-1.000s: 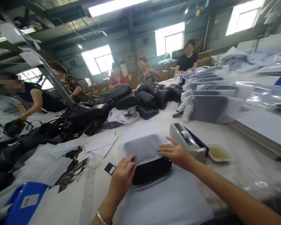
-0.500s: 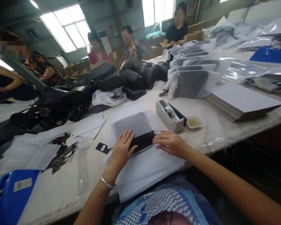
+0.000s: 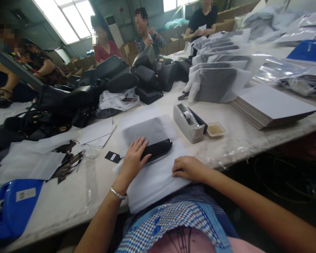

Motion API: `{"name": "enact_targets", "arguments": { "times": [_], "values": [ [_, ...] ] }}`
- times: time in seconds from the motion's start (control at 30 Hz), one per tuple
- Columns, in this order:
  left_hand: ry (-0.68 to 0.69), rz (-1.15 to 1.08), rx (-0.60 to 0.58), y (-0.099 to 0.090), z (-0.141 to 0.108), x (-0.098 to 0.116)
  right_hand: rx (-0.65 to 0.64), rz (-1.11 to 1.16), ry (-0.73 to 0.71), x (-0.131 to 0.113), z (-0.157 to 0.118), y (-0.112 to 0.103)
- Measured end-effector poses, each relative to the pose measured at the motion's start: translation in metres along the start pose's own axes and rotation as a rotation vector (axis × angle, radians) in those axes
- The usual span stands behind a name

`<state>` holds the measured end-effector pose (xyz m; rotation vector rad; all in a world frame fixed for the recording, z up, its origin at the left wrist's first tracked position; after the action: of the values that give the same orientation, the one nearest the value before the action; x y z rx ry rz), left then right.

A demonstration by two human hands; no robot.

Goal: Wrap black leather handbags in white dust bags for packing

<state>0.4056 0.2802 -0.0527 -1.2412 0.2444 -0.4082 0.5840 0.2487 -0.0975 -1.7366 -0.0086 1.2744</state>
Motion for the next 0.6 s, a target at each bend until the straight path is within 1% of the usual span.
{"name": "enact_targets", "arguments": {
  "times": [0.07, 0.17, 0.3, 0.37, 0.43, 0.5, 0.57, 0.6],
  "values": [
    [-0.020, -0.043, -0.014, -0.003, 0.002, -0.003, -0.018, 0.028, 0.034, -0.002, 0.006, -0.008],
    [-0.050, -0.123, -0.070, -0.011, 0.008, -0.009, 0.035, 0.075, 0.042, -0.011, 0.021, -0.032],
    [-0.047, -0.189, -0.222, -0.027, 0.018, -0.015, 0.140, 0.054, 0.008, -0.026, 0.053, -0.073],
    [-0.022, -0.198, -0.302, -0.035, 0.023, -0.017, 0.176, -0.009, 0.007, -0.029, 0.071, -0.091],
    [0.010, -0.200, -0.356, -0.041, 0.028, -0.019, 0.185, -0.066, -0.001, -0.028, 0.088, -0.104],
    [0.025, -0.201, -0.364, -0.044, 0.032, -0.021, 0.174, -0.100, -0.005, -0.026, 0.101, -0.110],
    [0.002, -0.193, -0.329, -0.045, 0.036, -0.025, 0.186, -0.128, 0.004, -0.024, 0.107, -0.114],
    [-0.017, -0.187, -0.305, -0.044, 0.038, -0.027, 0.215, -0.148, 0.006, -0.026, 0.107, -0.115]
  ]
}}
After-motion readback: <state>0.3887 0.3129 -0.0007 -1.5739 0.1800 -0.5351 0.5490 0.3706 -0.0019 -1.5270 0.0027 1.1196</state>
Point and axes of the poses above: each hand's wrist, its own z-axis towards the middle knuckle, its own y-axis out of the palm, x = y × z, the point moved 9 cm from there along z, towards the middle knuckle, and after that the axes turned 8 degrees about z, right-handed, at the moved point
